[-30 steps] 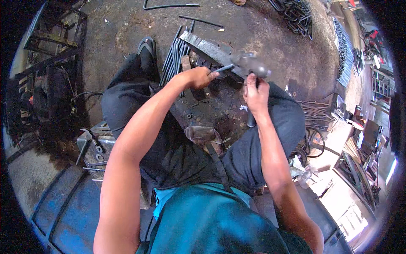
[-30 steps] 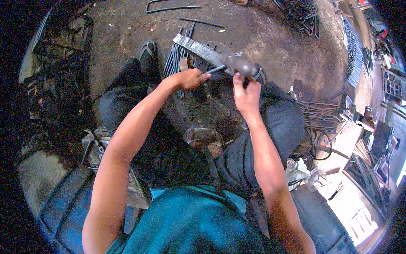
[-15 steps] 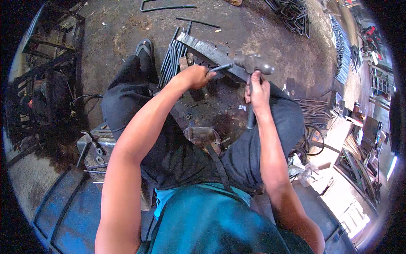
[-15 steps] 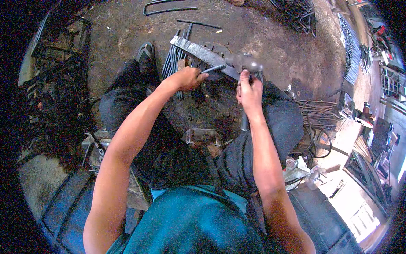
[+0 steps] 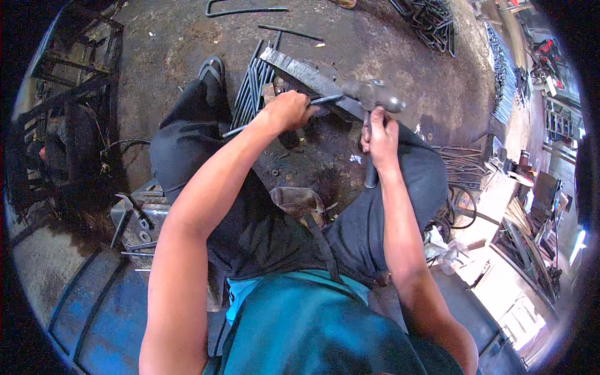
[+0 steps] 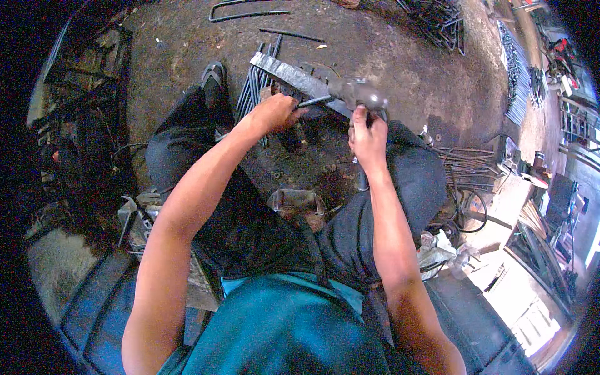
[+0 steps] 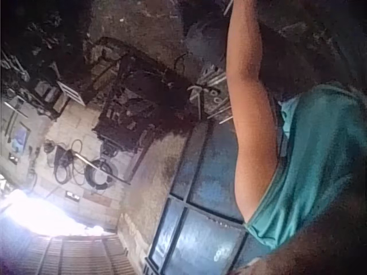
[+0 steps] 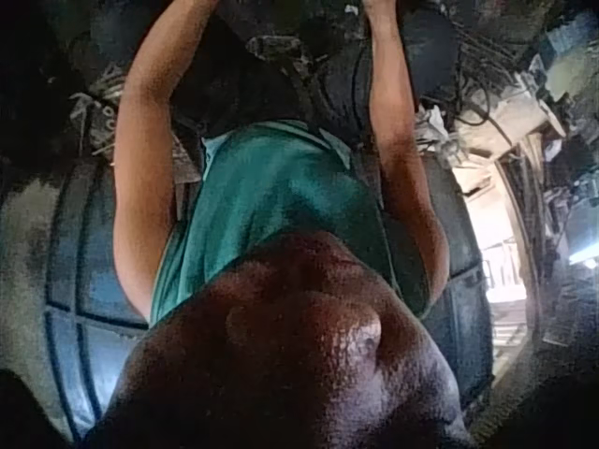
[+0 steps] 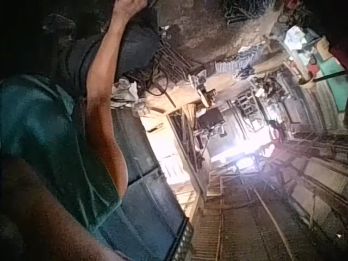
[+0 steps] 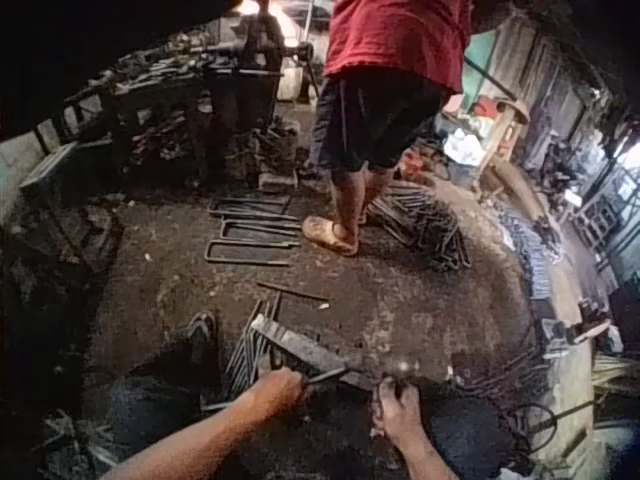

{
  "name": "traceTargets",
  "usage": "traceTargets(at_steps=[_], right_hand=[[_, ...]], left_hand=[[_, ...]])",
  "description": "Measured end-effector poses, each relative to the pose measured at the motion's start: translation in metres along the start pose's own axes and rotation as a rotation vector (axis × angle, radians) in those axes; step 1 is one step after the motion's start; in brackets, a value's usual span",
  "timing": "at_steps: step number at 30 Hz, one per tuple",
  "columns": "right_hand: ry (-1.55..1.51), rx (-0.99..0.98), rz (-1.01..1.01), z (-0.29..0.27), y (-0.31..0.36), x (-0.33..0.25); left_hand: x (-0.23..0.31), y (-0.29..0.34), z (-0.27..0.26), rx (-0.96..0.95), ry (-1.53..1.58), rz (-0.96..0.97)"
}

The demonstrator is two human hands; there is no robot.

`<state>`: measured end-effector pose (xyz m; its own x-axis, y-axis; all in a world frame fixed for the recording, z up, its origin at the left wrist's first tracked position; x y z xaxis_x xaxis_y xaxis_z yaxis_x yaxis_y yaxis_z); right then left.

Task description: Bending metal rods by striking them with a hammer against a fixed metal jig.

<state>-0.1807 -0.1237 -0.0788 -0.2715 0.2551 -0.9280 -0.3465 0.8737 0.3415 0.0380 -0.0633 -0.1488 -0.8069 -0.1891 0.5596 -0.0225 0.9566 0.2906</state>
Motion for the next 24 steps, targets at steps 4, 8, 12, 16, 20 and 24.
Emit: traceTargets(at_steps=[4,8,12,16,20,24], right_hand=[[0.031,-0.003,-0.123,-0.009,-0.004,0.014],[0.337,0.088,-0.132,0.0,-0.022,0.032],[-0.03,-0.02,0.102,-0.008,-0.006,0.012],[-0.124,0.004,-0.177,-0.004,0.007,-0.012],[0.299,0.095,-0.235,-0.001,-0.017,0.012],[0.355,0.046,-0.07,-0.004,-0.025,0.036]], left_hand=[[0.004,-0.001,0.003,0.014,-0.031,0.021],[-0.006,0.004,0.007,0.027,-0.043,0.043],[-0.002,0.007,0.003,0.052,-0.056,0.039],[0.0,0.005,0.001,0.092,-0.077,0.053],[0.005,0.006,0.0,0.085,-0.057,0.041],[-0.001,0.006,0.006,0.131,-0.002,0.044]])
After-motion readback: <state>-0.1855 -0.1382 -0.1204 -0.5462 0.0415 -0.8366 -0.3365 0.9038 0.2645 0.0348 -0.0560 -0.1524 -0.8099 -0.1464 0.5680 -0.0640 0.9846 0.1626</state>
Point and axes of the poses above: each hand's wrist, its own y-axis away from the middle knuckle, its own z-axis out of the palm, x = y × z, the point moved 1 cm from there along -y, towards the middle knuckle, and after that the axes turned 2 degrees about x, right-handed, at the moved point
